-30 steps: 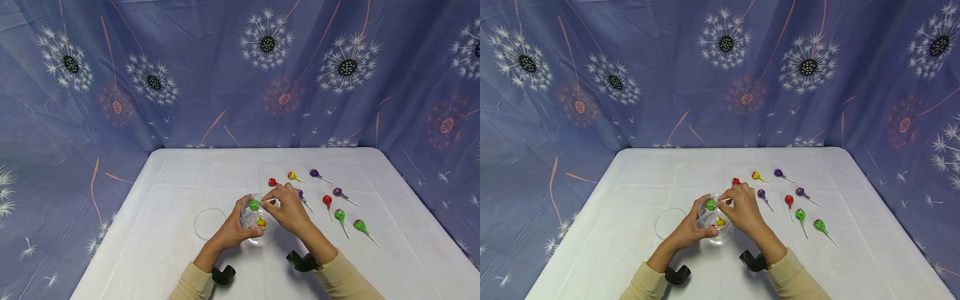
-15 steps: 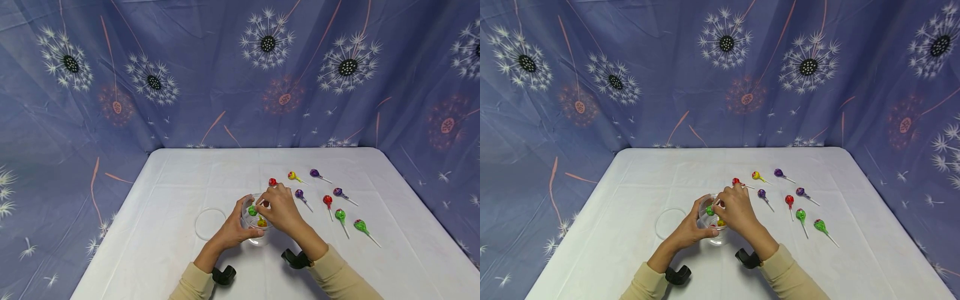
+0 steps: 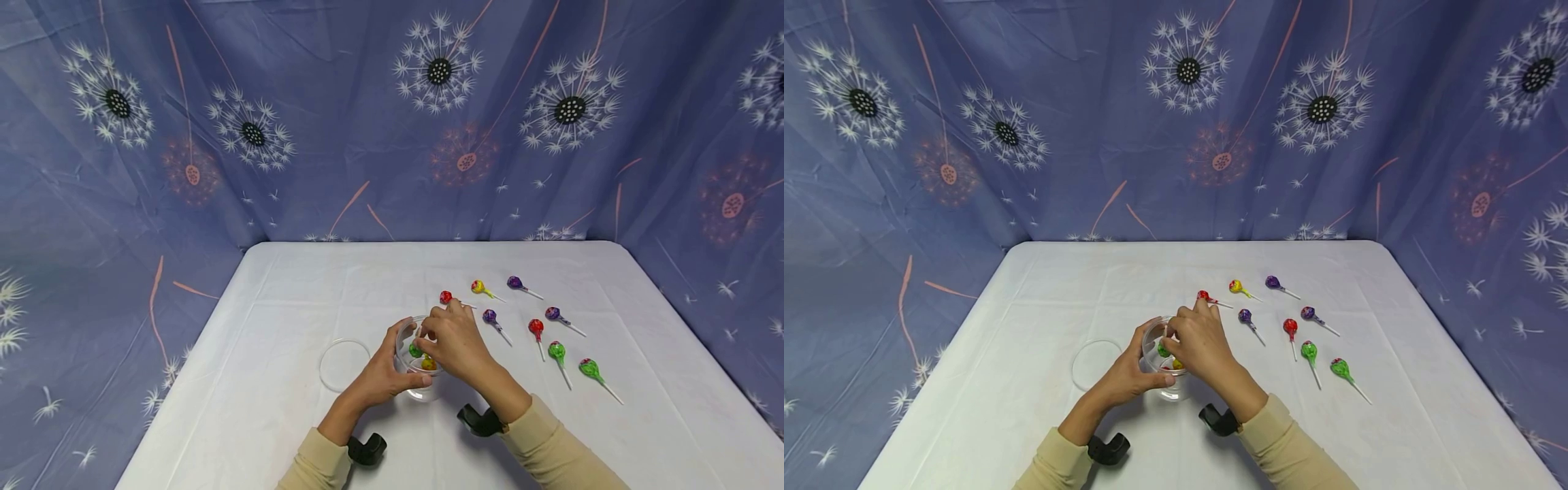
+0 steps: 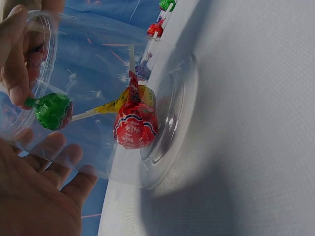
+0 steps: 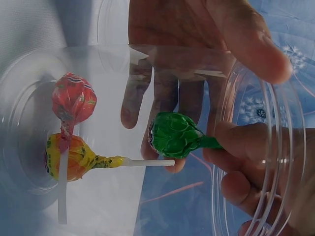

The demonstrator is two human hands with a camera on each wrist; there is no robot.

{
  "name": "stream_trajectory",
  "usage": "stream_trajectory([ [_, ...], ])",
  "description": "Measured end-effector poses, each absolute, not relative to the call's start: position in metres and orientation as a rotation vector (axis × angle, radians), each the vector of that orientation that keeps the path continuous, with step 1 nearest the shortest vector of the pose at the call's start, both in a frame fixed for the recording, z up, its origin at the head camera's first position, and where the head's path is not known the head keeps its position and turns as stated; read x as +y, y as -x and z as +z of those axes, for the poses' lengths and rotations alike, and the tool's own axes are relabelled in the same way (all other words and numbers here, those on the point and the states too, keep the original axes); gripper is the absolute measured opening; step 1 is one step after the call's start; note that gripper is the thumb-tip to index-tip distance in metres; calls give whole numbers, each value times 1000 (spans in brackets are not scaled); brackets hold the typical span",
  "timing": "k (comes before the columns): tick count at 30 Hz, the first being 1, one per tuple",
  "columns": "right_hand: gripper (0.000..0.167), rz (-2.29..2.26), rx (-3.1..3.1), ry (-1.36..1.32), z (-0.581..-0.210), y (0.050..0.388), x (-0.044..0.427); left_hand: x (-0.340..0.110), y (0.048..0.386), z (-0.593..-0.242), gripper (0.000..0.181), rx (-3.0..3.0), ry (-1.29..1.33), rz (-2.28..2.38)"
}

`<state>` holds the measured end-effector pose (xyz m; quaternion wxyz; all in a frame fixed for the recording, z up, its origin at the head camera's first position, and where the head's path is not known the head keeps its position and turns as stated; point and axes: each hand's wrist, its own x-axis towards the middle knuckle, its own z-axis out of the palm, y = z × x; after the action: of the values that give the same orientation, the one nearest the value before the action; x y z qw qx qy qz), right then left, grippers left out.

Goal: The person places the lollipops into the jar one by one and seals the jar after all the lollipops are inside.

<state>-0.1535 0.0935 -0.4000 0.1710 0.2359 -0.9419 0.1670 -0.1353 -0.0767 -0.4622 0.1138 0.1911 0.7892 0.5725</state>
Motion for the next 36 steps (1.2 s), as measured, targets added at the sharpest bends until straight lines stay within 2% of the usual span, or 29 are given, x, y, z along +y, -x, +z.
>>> stream_trajectory([
  [8,8,513,-2682,-672,-402,153,94,-76,135,-463,94,2318,-575,1682],
  [19,19,750,-2503,-619,-401,147,106,-76,134,-460,95,2324,-571,1689],
  [28,21,846,-2393,-446,-393,136,149,-75,135,-461,97,2359,-544,1673],
  [36,21,869,-2355,-233,-405,123,200,-76,134,-461,97,2352,-557,1667],
])
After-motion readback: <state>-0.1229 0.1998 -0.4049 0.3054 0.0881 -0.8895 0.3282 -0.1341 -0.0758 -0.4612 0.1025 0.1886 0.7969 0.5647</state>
